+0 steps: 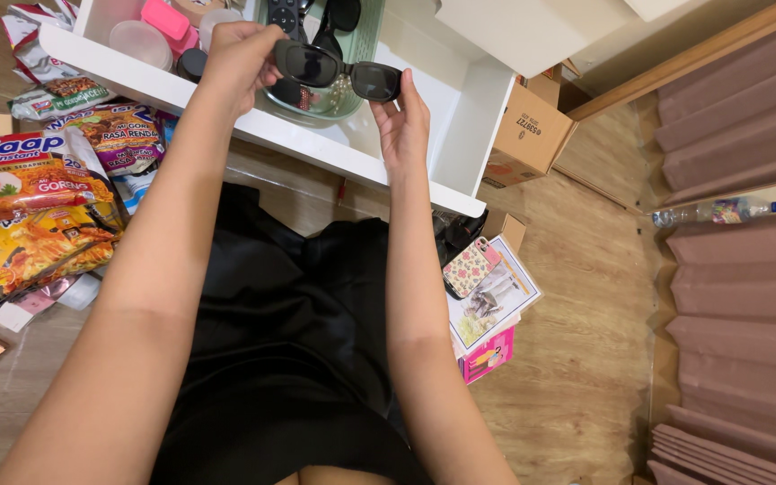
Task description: The person sits on the floor and removes various items from a white drawer, including a notebook, a photo, pens, a wallet, a phone case, and sunglasses. Each item is briefly handled and placed on the floor beside the drawer.
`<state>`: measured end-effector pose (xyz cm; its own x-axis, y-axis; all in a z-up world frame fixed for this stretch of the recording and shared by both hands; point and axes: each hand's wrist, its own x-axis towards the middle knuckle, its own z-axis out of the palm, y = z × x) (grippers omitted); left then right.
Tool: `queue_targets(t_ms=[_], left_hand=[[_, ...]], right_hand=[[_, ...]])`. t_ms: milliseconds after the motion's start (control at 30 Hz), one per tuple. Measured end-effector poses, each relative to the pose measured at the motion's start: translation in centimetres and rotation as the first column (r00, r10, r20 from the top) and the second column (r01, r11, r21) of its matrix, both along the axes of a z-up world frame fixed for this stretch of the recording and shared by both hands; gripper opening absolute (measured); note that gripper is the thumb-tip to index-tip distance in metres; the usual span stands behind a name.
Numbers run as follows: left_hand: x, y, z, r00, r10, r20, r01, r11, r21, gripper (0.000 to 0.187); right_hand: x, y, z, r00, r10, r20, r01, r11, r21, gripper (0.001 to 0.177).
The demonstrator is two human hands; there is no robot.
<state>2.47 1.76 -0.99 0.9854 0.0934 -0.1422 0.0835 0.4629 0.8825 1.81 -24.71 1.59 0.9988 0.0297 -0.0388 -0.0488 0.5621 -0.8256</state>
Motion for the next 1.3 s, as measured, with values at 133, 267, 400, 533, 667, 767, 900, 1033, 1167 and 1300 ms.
queue_targets(t_ms=[133, 267, 400, 533, 667, 767, 900, 1033, 1167, 1300], left_hand=[[-1.0, -0.5, 1.1, 0.992, -0.003, 0.129, -0.004, 0.999, 0.051, 0.019], [-1.7, -0.5, 1.5, 0.959, -0.016, 0.281, -0.011, 0.995, 0.095, 0.038], [-1.7, -0.8, 1.1, 0.943, -0.048, 0.328, -0.008, 0.986, 0.167, 0.031], [-2.0, -0.8, 1.3, 0.918, -0.058, 0.392, -0.038, 0.972, 0.232, 0.028], [-2.4, -0.8, 2.0, 0.905, -0.054, 0.422, -0.073, 0.958, 0.277, 0.026], [-2.6, -1.2, 2.2, 0.887, -0.043, 0.46, -0.123, 0.938, 0.324, 0.026], [-2.6, -1.2, 2.3, 0.731, -0.042, 0.681, -0.371, 0.814, 0.448, 0.024], [-2.8, -1.3, 2.8, 0.828, -0.02, 0.56, -0.319, 0.805, 0.5, 0.025], [-3.0, -1.2, 2.8, 0.827, -0.025, 0.562, -0.334, 0.782, 0.526, 0.024], [-2.5, -1.3, 1.9, 0.809, -0.042, 0.586, -0.325, 0.799, 0.506, 0.015]], right_hand=[[0.5, -0.6, -1.0, 0.999, 0.0, 0.04, -0.001, 0.999, 0.033, 0.041], [1.2, -1.4, -2.4, 0.996, -0.009, 0.091, 0.004, 0.999, 0.054, 0.035], [1.2, -1.4, -2.7, 0.996, -0.025, 0.082, 0.026, 1.0, -0.018, 0.028], [0.8, -0.9, -2.2, 0.998, -0.014, 0.065, 0.021, 0.993, -0.115, 0.029], [0.6, -0.3, -1.7, 0.997, 0.019, 0.069, -0.01, 0.991, -0.134, 0.033], [0.3, -0.2, -1.3, 0.996, 0.028, 0.087, -0.015, 0.99, -0.143, 0.038], [0.4, -0.2, -1.3, 0.994, 0.009, 0.108, 0.004, 0.993, -0.119, 0.039], [0.8, -0.3, -1.4, 0.996, -0.033, 0.085, 0.034, 0.999, -0.007, 0.032], [0.5, -0.8, -1.3, 0.99, -0.01, 0.143, -0.006, 0.993, 0.114, 0.035], [0.4, -0.8, -1.2, 0.98, 0.031, 0.197, -0.047, 0.996, 0.081, 0.038]])
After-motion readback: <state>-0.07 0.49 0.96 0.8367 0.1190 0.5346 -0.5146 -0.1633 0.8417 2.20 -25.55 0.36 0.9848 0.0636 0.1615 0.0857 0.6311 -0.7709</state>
